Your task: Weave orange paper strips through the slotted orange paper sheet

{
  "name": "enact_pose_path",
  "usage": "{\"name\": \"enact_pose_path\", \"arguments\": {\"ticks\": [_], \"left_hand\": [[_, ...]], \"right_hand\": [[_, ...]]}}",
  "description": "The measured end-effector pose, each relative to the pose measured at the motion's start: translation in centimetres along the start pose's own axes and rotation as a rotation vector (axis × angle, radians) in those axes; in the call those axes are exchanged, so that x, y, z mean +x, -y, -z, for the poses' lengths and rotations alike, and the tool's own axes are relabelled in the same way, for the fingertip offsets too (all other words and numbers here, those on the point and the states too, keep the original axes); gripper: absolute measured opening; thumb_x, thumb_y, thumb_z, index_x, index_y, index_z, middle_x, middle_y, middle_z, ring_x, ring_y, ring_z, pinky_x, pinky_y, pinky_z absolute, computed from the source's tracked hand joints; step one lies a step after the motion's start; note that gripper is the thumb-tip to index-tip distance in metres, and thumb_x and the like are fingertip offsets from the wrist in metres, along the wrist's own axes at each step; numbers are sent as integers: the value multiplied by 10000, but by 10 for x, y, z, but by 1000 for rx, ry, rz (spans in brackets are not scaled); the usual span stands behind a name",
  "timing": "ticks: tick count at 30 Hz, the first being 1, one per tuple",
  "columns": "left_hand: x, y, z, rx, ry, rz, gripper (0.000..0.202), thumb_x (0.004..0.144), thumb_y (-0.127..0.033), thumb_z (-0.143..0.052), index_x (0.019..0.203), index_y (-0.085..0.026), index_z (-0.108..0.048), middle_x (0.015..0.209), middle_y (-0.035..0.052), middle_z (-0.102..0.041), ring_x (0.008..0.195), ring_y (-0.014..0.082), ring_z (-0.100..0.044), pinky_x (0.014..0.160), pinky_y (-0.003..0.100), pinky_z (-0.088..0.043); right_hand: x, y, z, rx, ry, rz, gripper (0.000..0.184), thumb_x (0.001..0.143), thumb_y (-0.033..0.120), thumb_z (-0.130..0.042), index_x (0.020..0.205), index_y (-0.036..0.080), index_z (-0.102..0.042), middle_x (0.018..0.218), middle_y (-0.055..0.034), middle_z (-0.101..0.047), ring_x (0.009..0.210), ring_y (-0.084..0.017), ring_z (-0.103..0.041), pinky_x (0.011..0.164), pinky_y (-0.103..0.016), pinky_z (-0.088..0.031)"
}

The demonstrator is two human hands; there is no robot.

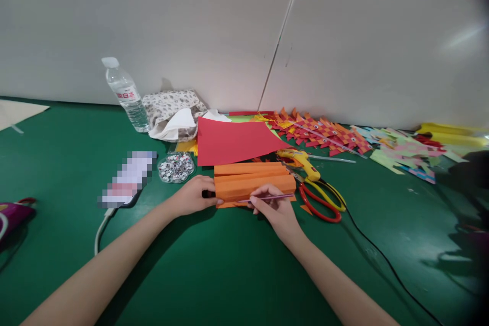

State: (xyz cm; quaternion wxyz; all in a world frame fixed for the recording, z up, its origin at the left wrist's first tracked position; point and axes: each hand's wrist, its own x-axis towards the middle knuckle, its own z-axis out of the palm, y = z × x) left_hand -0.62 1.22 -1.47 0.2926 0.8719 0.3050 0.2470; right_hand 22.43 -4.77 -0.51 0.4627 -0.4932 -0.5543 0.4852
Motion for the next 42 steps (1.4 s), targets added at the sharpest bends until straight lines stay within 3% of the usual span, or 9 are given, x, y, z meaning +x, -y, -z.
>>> {"name": "enact_pose_path", "arguments": {"ticks": [8, 13, 25, 37, 42], "left_hand": [[0, 3, -1, 24, 14, 28, 129, 833, -273, -628, 847, -185, -721, 744, 17, -629, 685, 132, -563, 674, 230, -413], [0, 3, -1, 10, 4, 9, 101, 824, -249, -640, 817, -185, -717, 744, 12, -630, 688, 127, -566, 669, 223, -410], [0, 2, -1, -7, -3, 19, 118, 823, -232, -636, 731, -180, -687, 729, 5, -620, 685, 126, -566, 654, 225, -409], [0, 1, -1, 11, 5, 37, 170, 832, -267, -624, 703, -171, -678, 707, 6, -596, 668, 127, -553, 652, 233, -400], [0, 0, -1, 4, 0, 29, 175, 832, -266, -624, 693, -171, -673, 692, 2, -588, 655, 123, -544, 652, 232, -398]], "right_hand": [[11, -3, -18, -19, 20, -4, 196, 778, 331, -663, 719, 202, -529, 628, -7, -661, 565, -147, -628, 532, -260, -465], [12, -7, -12, -43, 26, 3, 186, 784, 330, -657, 723, 205, -533, 600, 7, -639, 589, -157, -645, 530, -255, -466], [11, -4, 71, -236, -128, 20, 243, 727, 378, -703, 675, 190, -557, 570, -2, -642, 525, -144, -627, 511, -240, -479], [11, -3, 112, -248, -241, -33, 250, 676, 373, -744, 667, 188, -576, 602, -30, -678, 508, -145, -626, 510, -248, -525], [11, 0, 132, -279, -356, -56, 205, 640, 323, -748, 640, 192, -589, 583, -18, -687, 494, -131, -620, 499, -221, -518]]}}
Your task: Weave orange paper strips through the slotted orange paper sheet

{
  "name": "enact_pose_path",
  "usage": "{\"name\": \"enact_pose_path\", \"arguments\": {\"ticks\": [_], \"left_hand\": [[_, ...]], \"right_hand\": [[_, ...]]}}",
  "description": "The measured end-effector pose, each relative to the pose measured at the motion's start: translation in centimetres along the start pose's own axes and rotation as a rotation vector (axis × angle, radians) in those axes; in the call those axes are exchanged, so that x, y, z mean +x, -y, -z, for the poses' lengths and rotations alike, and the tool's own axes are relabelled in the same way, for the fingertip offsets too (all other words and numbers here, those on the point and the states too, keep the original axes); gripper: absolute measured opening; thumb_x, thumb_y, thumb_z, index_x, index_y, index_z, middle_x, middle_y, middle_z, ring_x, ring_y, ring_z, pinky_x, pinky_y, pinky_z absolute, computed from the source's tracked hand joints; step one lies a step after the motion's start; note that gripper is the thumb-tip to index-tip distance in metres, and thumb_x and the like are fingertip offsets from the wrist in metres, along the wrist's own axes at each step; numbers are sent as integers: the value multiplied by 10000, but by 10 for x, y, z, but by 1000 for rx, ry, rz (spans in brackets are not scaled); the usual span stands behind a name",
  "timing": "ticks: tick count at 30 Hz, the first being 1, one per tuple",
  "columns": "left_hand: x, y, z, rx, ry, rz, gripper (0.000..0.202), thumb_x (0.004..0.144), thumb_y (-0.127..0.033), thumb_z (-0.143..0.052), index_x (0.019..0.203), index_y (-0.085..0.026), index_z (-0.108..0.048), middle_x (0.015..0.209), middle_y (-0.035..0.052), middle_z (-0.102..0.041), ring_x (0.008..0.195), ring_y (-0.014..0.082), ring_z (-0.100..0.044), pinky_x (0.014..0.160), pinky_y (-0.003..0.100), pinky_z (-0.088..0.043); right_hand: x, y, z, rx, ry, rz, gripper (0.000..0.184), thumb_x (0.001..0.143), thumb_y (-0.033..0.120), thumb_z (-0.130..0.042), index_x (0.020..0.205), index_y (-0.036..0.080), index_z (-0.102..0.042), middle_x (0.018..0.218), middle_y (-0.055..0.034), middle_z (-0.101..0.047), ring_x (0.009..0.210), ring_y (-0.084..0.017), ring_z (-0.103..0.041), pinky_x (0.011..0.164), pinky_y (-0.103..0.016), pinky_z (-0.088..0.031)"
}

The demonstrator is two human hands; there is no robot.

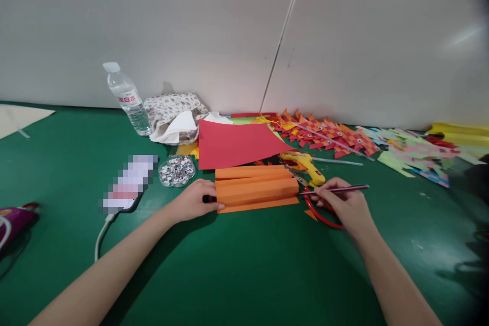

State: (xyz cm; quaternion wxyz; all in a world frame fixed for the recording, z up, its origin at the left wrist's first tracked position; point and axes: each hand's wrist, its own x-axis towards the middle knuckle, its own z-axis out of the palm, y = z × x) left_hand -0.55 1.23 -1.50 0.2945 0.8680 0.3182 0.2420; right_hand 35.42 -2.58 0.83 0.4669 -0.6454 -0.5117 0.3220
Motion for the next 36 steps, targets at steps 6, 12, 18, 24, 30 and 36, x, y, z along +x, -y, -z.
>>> {"name": "enact_pose_path", "arguments": {"ticks": [6, 12, 18, 24, 30, 36], "left_hand": [[0, 0, 0, 22, 9, 0, 207, 841, -290, -615, 679, -168, -658, 670, 0, -573, 634, 119, -528, 637, 229, -390], [0, -1, 2, 66, 25, -9, 224, 861, -321, -581, 714, -172, -660, 697, 5, -571, 654, 127, -532, 655, 239, -395], [-1, -3, 4, 83, 72, -59, 121, 859, -210, -566, 808, -209, -676, 846, 11, -640, 798, 153, -587, 751, 263, -400], [-3, -5, 5, 151, 81, -24, 166, 815, -113, -565, 853, -227, -679, 937, 11, -647, 904, 172, -585, 822, 290, -382], [-3, -7, 5, 137, 70, 14, 128, 809, -129, -589, 848, -218, -673, 919, 6, -652, 875, 167, -583, 827, 300, -382], [-2, -8, 5, 143, 82, -1, 136, 797, -121, -585, 813, -212, -684, 875, 4, -643, 846, 161, -581, 811, 290, -377]], "right_hand": [[-4, 1, -1, 130, -270, 132, 151, 639, 241, -740, 620, 193, -599, 491, 27, -619, 476, -119, -603, 476, -195, -485], [-30, 28, -33, 312, -267, 330, 125, 724, 283, -713, 733, 213, -610, 626, 12, -643, 567, -164, -647, 558, -282, -530], [-53, 53, -85, 31, 191, 266, 176, 793, 342, -649, 696, 212, -582, 629, -13, -641, 570, -175, -648, 565, -290, -528], [-62, 58, -110, 3, 253, 276, 190, 800, 323, -628, 677, 210, -539, 593, 0, -611, 547, -160, -623, 543, -275, -507], [-69, 60, -113, -36, 268, 308, 181, 811, 314, -611, 676, 205, -558, 613, -9, -638, 538, -149, -606, 534, -266, -490], [-66, 50, -129, -64, 317, 258, 185, 819, 358, -603, 712, 209, -578, 598, 8, -619, 511, -140, -590, 506, -255, -471]]}}
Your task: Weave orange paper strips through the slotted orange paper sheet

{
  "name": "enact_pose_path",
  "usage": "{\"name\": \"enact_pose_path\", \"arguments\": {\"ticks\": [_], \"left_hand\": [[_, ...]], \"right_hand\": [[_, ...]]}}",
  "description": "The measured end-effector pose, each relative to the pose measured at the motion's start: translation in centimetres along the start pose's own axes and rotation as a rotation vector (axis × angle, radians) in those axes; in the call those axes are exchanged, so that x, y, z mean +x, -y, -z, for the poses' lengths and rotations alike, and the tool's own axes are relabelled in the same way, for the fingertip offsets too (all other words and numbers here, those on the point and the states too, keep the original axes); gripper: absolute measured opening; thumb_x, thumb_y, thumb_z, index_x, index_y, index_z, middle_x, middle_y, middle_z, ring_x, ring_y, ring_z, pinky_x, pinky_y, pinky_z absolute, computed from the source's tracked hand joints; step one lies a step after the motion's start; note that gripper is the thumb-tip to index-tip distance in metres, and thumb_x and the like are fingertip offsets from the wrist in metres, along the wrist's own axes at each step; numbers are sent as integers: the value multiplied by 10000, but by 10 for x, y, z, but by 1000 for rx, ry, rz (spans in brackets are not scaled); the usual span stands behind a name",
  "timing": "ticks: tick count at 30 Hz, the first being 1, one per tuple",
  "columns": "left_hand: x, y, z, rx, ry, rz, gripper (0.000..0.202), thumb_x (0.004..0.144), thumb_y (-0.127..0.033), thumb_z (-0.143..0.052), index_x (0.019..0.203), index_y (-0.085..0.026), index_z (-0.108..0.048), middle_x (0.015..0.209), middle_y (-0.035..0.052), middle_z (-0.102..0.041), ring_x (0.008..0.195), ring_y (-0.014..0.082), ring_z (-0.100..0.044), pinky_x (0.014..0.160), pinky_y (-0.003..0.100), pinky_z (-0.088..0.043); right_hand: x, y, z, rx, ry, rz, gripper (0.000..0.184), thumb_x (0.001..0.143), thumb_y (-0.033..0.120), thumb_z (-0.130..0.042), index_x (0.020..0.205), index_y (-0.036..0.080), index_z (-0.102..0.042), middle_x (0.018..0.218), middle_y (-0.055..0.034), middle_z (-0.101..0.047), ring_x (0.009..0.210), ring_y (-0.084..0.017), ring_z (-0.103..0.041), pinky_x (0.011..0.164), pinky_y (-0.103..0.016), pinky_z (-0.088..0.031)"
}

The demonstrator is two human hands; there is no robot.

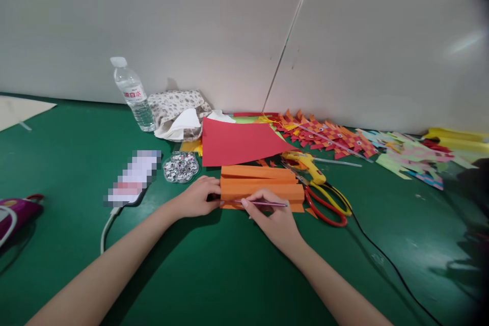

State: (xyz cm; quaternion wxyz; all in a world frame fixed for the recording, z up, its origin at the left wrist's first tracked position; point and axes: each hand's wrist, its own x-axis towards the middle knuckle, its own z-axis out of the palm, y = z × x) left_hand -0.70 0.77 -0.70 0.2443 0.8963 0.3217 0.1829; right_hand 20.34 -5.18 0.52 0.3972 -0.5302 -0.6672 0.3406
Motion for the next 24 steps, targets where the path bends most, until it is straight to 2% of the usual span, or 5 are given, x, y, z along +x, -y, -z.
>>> {"name": "enact_pose_path", "arguments": {"ticks": [4, 9, 15, 20, 24], "left_hand": [[0, 1, 0, -21, 11, 14, 237, 790, -109, -588, 947, -255, -689, 945, 4, -653, 896, 178, -582, 825, 303, -369], [1, 0, 0, -28, 18, 22, 249, 796, -110, -576, 963, -257, -688, 985, 12, -659, 928, 184, -582, 840, 301, -367], [1, -1, 0, -33, 29, 45, 166, 803, -113, -570, 851, -227, -681, 981, 9, -654, 928, 187, -585, 850, 313, -368], [1, -1, -1, -25, 18, 32, 156, 815, -121, -556, 839, -221, -673, 958, 12, -655, 916, 185, -585, 831, 308, -381], [1, 0, -1, -27, 9, 14, 173, 814, -128, -554, 885, -229, -675, 971, 16, -652, 917, 182, -585, 840, 313, -386]], "right_hand": [[1, -3, -3, 1, 37, -14, 181, 823, 373, -599, 736, 214, -590, 590, 15, -605, 497, -136, -578, 486, -250, -452], [-1, -8, 6, -3, 32, -36, 190, 820, 379, -603, 726, 215, -590, 583, 17, -602, 487, -136, -570, 471, -247, -442], [-5, -22, 38, 15, -22, -66, 207, 798, 386, -636, 722, 198, -595, 593, 3, -612, 515, -146, -584, 499, -260, -471], [-7, -35, 67, 58, -46, -100, 239, 761, 411, -673, 710, 189, -599, 626, -15, -632, 498, -136, -586, 486, -254, -489], [-8, -42, 86, 60, -87, -129, 263, 733, 433, -698, 701, 191, -599, 560, -12, -613, 466, -137, -563, 423, -237, -454]]}}
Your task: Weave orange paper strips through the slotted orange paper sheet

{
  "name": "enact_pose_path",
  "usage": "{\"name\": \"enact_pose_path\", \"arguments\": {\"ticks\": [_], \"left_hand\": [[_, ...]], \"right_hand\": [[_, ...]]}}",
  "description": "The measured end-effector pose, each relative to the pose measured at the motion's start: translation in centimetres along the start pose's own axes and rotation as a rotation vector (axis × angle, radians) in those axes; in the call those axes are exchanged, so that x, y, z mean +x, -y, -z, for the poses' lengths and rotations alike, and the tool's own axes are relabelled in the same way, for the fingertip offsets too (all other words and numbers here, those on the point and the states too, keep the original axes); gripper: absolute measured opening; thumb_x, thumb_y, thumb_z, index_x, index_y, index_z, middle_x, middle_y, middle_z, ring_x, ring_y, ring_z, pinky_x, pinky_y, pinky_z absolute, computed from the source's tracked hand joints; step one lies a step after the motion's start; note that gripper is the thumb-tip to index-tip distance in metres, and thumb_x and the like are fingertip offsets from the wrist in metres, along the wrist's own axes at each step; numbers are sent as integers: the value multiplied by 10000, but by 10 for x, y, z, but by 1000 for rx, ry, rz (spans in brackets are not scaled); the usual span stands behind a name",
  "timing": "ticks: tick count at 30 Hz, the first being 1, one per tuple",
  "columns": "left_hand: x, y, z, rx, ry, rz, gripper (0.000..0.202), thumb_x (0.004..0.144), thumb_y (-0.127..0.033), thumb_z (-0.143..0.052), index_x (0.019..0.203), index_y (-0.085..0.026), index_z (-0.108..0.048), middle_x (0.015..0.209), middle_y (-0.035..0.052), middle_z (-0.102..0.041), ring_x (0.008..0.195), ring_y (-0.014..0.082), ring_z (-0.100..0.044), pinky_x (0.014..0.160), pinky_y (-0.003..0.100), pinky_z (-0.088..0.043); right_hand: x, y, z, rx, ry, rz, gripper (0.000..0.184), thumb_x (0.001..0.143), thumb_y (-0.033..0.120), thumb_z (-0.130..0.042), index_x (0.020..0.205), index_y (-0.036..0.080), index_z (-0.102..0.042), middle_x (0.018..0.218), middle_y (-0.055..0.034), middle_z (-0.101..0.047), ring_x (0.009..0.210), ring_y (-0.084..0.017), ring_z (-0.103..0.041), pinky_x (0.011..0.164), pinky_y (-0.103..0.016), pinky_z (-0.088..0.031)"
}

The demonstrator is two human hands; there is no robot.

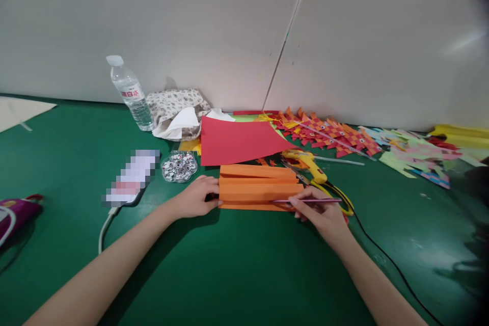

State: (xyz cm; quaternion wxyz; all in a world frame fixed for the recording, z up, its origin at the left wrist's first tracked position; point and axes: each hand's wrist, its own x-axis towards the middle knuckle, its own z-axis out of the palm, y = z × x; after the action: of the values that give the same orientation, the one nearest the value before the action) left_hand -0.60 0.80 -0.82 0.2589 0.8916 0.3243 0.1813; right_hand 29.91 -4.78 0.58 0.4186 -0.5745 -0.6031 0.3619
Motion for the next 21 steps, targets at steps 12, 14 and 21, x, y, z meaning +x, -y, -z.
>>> {"name": "enact_pose_path", "arguments": {"ticks": [12, 14, 21], "left_hand": [[1, -1, -1, -22, 24, 51, 170, 809, -110, -570, 876, -228, -674, 1000, 11, -647, 942, 190, -578, 868, 343, -367], [0, 0, -1, -23, 25, 56, 167, 815, -124, -571, 890, -232, -674, 1002, 10, -643, 945, 190, -577, 875, 346, -364], [0, 1, -2, -9, 23, 62, 115, 829, -162, -563, 834, -213, -666, 946, 20, -635, 914, 190, -581, 857, 338, -378]], "right_hand": [[-5, -14, 55, -66, -86, -21, 220, 725, 419, -707, 679, 217, -633, 467, 15, -544, 409, -124, -474, 380, -239, -373], [-5, -18, 62, -64, -98, -27, 211, 713, 416, -717, 680, 224, -636, 499, 9, -573, 411, -123, -480, 384, -243, -389], [-11, -26, 65, -24, -218, -5, 206, 690, 389, -743, 672, 219, -628, 610, -36, -660, 429, -131, -508, 389, -257, -415]]}}
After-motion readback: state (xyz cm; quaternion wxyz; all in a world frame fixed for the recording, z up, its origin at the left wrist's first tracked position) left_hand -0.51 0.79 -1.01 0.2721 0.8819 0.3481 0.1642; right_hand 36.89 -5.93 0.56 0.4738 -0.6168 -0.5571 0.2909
